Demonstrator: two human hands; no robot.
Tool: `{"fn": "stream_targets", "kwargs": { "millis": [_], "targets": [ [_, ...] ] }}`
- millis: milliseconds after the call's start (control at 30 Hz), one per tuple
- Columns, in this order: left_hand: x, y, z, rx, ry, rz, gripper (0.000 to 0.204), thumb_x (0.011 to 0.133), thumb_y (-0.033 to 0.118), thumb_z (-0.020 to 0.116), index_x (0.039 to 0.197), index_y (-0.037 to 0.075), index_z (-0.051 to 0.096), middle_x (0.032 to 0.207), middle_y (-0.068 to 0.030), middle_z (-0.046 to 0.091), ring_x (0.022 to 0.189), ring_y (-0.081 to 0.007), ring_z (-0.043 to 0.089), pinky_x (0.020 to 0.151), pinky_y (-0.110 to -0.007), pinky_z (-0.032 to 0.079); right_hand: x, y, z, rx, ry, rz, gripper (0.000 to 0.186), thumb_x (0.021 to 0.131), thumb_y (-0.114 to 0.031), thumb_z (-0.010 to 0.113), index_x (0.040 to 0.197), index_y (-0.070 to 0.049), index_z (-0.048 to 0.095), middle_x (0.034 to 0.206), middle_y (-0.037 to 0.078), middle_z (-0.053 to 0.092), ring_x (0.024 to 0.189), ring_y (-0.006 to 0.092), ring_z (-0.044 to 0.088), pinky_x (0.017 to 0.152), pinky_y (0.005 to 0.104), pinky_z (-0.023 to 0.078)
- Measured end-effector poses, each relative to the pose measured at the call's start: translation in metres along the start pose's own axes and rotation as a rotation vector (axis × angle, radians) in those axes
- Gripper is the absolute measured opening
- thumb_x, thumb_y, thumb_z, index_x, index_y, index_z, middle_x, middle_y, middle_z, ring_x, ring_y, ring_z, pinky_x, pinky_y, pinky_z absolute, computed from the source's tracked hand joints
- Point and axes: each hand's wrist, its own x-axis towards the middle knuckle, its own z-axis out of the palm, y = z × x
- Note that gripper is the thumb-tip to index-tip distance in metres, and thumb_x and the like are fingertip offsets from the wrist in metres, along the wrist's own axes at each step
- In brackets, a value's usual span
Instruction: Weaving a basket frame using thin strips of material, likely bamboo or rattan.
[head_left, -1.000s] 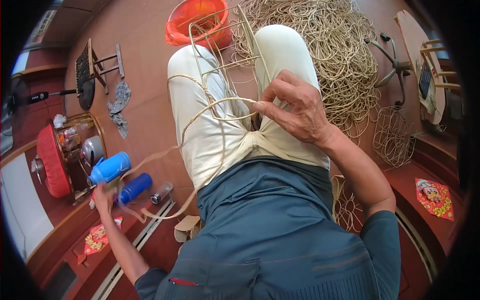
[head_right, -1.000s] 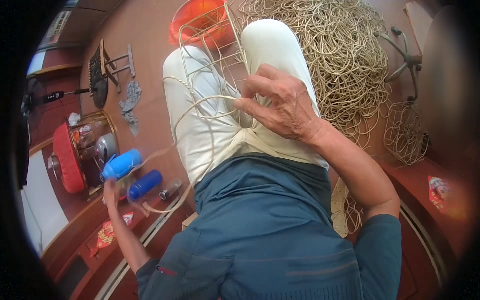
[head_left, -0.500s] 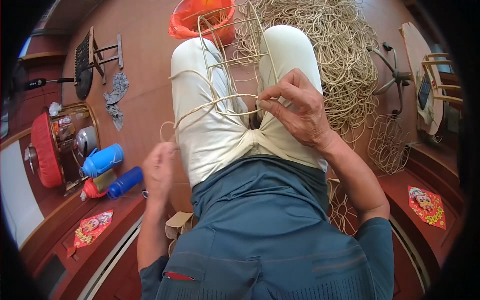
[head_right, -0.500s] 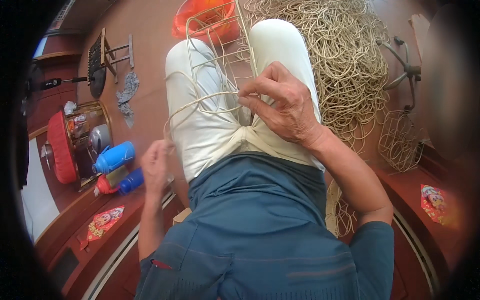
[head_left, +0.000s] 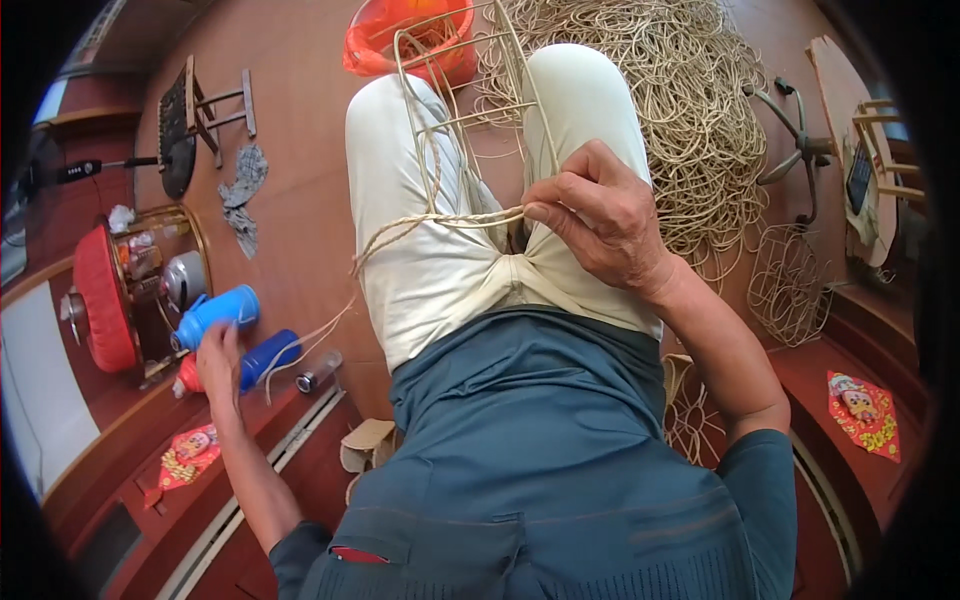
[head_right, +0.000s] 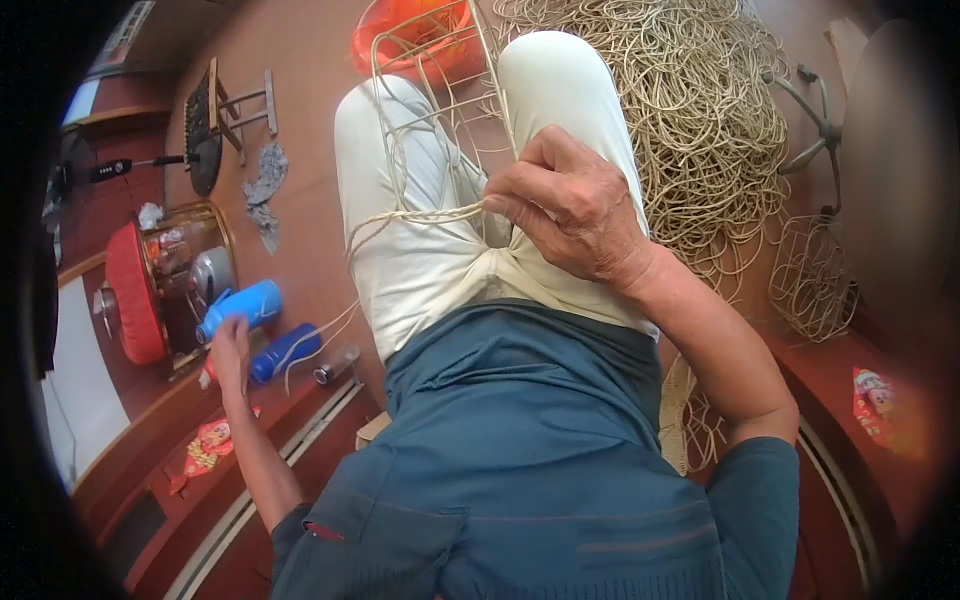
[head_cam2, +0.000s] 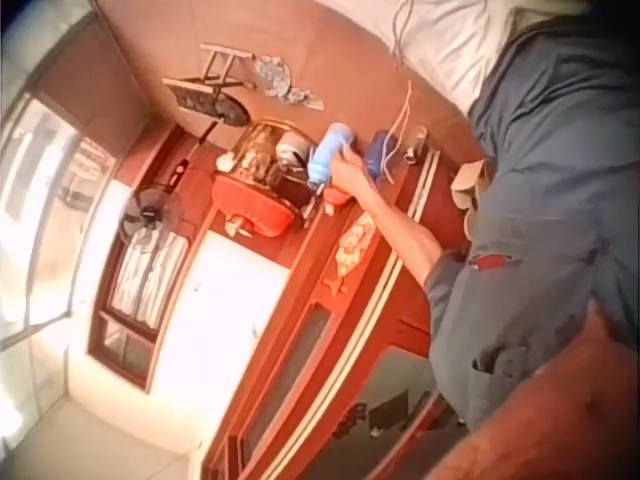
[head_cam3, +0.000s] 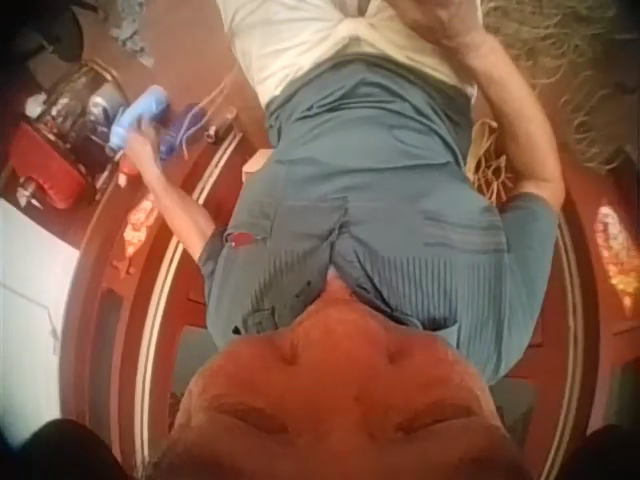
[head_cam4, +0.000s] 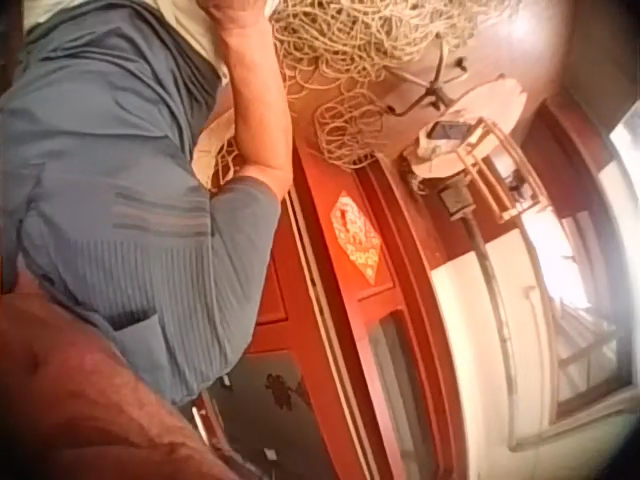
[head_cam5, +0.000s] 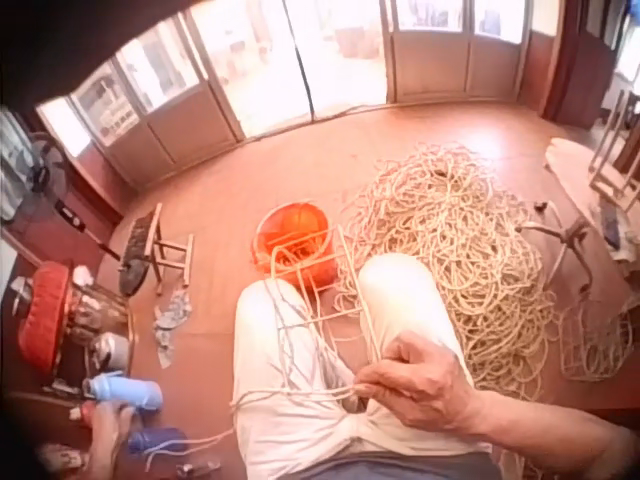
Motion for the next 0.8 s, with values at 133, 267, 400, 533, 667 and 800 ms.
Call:
{"fn": "stream_targets", "kwargs": {
  "millis": [133, 267, 400, 533, 667, 800],
  "targets": [
    [-0.043, 0.255, -0.047, -0.826, -0.204, 0.385, 0.030, 0.104, 0.007, 0.065, 0.133, 0.002, 0.073, 0.112, -0.0138, 0.076, 0.099, -0.0214, 0.073, 0.089, -0.037, 0.057, -0.001, 0.000, -0.002, -0.058, -0.014, 0.000, 0.012, 0.091, -0.021, 0.085, 0.096, -0.012, 0.080, 0.087, 0.005, 0.060, 0.074, 0.0241, 0.063, 0.066, 0.0389, 0.052],
    [-0.060, 0.339, -0.010, -0.861, -0.100, 0.720, 0.066, 0.094, 0.002, 0.076, 0.157, 0.008, 0.056, 0.110, -0.0144, 0.069, 0.092, -0.0277, 0.068, 0.083, -0.039, 0.056, -0.001, 0.002, 0.001, -0.062, -0.042, 0.028, 0.013, 0.091, -0.022, 0.085, 0.095, -0.011, 0.080, 0.086, 0.006, 0.060, 0.074, 0.0241, 0.063, 0.066, 0.0385, 0.052],
    [-0.058, 0.375, 0.011, -0.681, 0.114, 0.720, 0.057, 0.090, 0.006, 0.080, 0.146, 0.009, 0.065, 0.094, -0.0121, 0.062, 0.082, -0.0332, 0.062, 0.076, -0.043, 0.053, 0.000, 0.000, -0.003, -0.027, -0.046, 0.044, 0.010, 0.090, -0.017, 0.084, 0.097, -0.010, 0.080, 0.086, 0.007, 0.060, 0.075, 0.0246, 0.063, 0.067, 0.0381, 0.053],
    [-0.060, 0.370, 0.012, -0.553, 0.069, 0.845, 0.027, 0.090, 0.009, 0.081, 0.115, 0.006, 0.073, 0.088, -0.0098, 0.060, 0.079, -0.0316, 0.060, 0.071, -0.044, 0.050, 0.000, 0.003, -0.010, 0.019, -0.066, 0.030, 0.014, 0.086, -0.011, 0.082, 0.099, -0.011, 0.080, 0.087, 0.008, 0.059, 0.076, 0.0245, 0.063, 0.068, 0.0375, 0.053],
    [-0.064, 0.365, -0.033, -0.801, -0.063, 0.858, 0.014, 0.088, 0.010, 0.083, 0.089, 0.005, 0.069, 0.081, -0.0084, 0.058, 0.078, -0.0313, 0.058, 0.069, -0.043, 0.046, 0.001, 0.001, -0.009, 0.008, -0.091, -0.009, 0.021, 0.081, -0.009, 0.082, 0.102, -0.013, 0.080, 0.089, 0.007, 0.059, 0.077, 0.0230, 0.063, 0.069, 0.0369, 0.054],
    [-0.046, 0.355, -0.053, -0.997, 0.067, 0.938, 0.015, 0.089, 0.014, 0.083, 0.087, 0.006, 0.070, 0.077, -0.0083, 0.058, 0.073, -0.0292, 0.057, 0.066, -0.039, 0.045, 0.001, 0.000, -0.006, -0.005, -0.083, -0.024, 0.023, 0.081, -0.014, 0.088, 0.103, -0.014, 0.081, 0.089, 0.005, 0.059, 0.076, 0.0219, 0.063, 0.068, 0.0364, 0.054]
  ]
}}
